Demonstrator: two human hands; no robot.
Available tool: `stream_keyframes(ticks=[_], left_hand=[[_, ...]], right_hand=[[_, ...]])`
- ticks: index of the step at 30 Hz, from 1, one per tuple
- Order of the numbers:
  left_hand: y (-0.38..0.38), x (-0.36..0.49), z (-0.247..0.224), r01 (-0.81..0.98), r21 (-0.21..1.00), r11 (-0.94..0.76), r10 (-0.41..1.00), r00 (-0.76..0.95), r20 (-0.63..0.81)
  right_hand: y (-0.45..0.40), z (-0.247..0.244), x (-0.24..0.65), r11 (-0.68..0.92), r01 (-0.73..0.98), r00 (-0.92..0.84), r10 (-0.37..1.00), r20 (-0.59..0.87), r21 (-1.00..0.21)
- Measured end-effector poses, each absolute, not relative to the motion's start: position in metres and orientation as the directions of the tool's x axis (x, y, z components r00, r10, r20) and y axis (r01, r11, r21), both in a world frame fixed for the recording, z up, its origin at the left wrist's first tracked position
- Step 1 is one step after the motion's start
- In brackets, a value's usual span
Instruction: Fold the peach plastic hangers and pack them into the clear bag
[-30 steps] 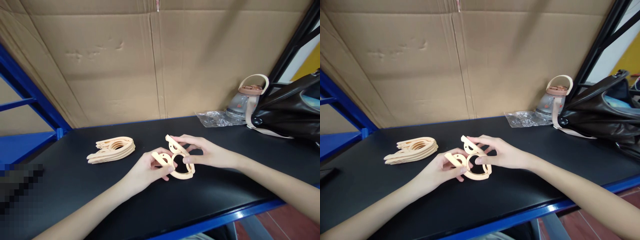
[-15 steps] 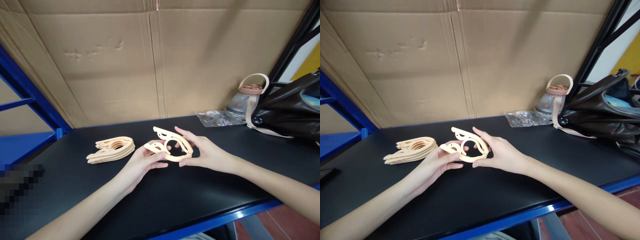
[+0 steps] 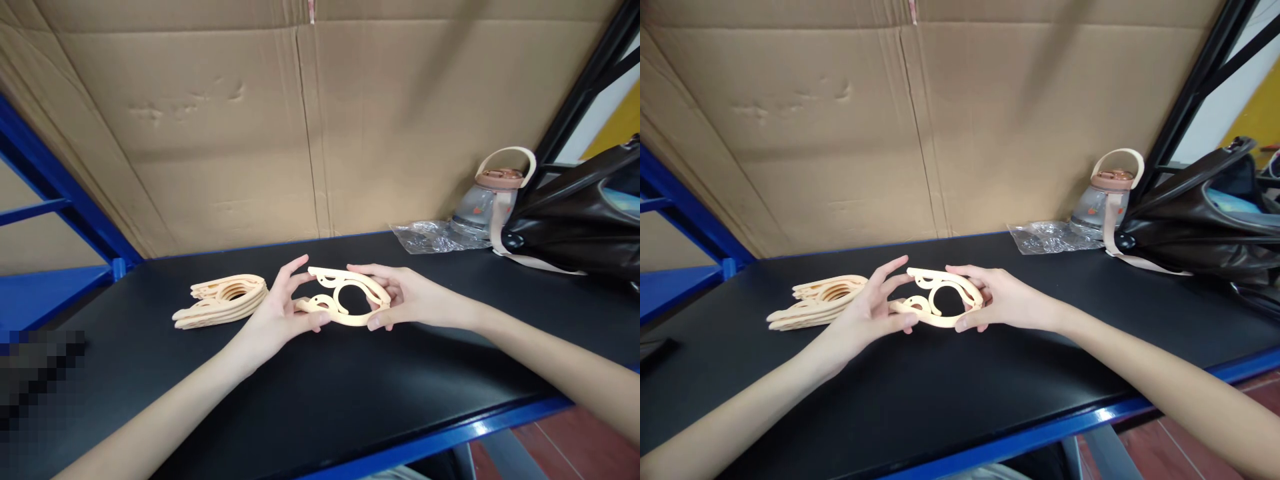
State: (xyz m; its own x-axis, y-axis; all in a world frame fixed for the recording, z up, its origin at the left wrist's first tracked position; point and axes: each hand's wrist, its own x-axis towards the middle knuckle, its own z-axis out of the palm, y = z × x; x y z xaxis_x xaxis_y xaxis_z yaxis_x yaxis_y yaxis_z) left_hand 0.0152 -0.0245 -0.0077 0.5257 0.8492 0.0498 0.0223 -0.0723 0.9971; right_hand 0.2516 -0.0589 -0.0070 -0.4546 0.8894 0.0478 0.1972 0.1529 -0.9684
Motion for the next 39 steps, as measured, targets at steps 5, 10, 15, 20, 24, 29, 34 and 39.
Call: stream_keyframes(ticks=[5, 10, 15, 20, 24, 29, 34, 39], left_hand=[[-0.022, 0.015, -0.018, 0.189, 0.929, -0.317, 0.819, 0.548, 0.168], [-0.027, 0.01, -0.013, 0.456, 0.58, -0.675, 0.734, 0.495, 0.466], [-0.032, 0.008, -0.004, 0.48, 0.141, -0.866, 0.484, 0.733, 0.478], [-0.037, 0.009, -0.002, 0.49, 0.009, -0.871, 0.453, 0.798, 0.397], [-0.037, 0.009, -0.002, 0.505, -0.011, -0.863, 0.462, 0.797, 0.389], [-0.035, 0.01, -0.005, 0.513, 0.077, -0.855, 0.506, 0.794, 0.336], [-0.034, 0.011, -0.006, 0.475, 0.159, -0.866, 0.5, 0.807, 0.313], [-0.034, 0.011, -0.005, 0.467, 0.158, -0.87, 0.492, 0.814, 0.309]], right_hand=[[-0.053, -0.008, 0.256, 0.089, 0.142, -0.504, 0.864, 0.006, -0.986], [-0.051, -0.006, 0.258, 0.072, 0.078, -0.537, 0.844, 0.019, -0.994], [-0.057, -0.008, 0.254, 0.075, 0.084, -0.576, 0.817, 0.013, -0.994], [-0.064, -0.01, 0.246, 0.109, 0.054, -0.6, 0.798, 0.055, -0.993], [-0.066, -0.01, 0.241, 0.112, 0.03, -0.574, 0.815, 0.075, -0.993], [-0.065, -0.012, 0.238, 0.0, -0.084, -0.578, 0.814, 0.049, -0.996], [-0.061, -0.015, 0.239, -0.059, -0.106, -0.597, 0.802, 0.016, -0.993], [-0.061, -0.021, 0.237, -0.044, -0.131, -0.596, 0.802, 0.043, -0.99]])
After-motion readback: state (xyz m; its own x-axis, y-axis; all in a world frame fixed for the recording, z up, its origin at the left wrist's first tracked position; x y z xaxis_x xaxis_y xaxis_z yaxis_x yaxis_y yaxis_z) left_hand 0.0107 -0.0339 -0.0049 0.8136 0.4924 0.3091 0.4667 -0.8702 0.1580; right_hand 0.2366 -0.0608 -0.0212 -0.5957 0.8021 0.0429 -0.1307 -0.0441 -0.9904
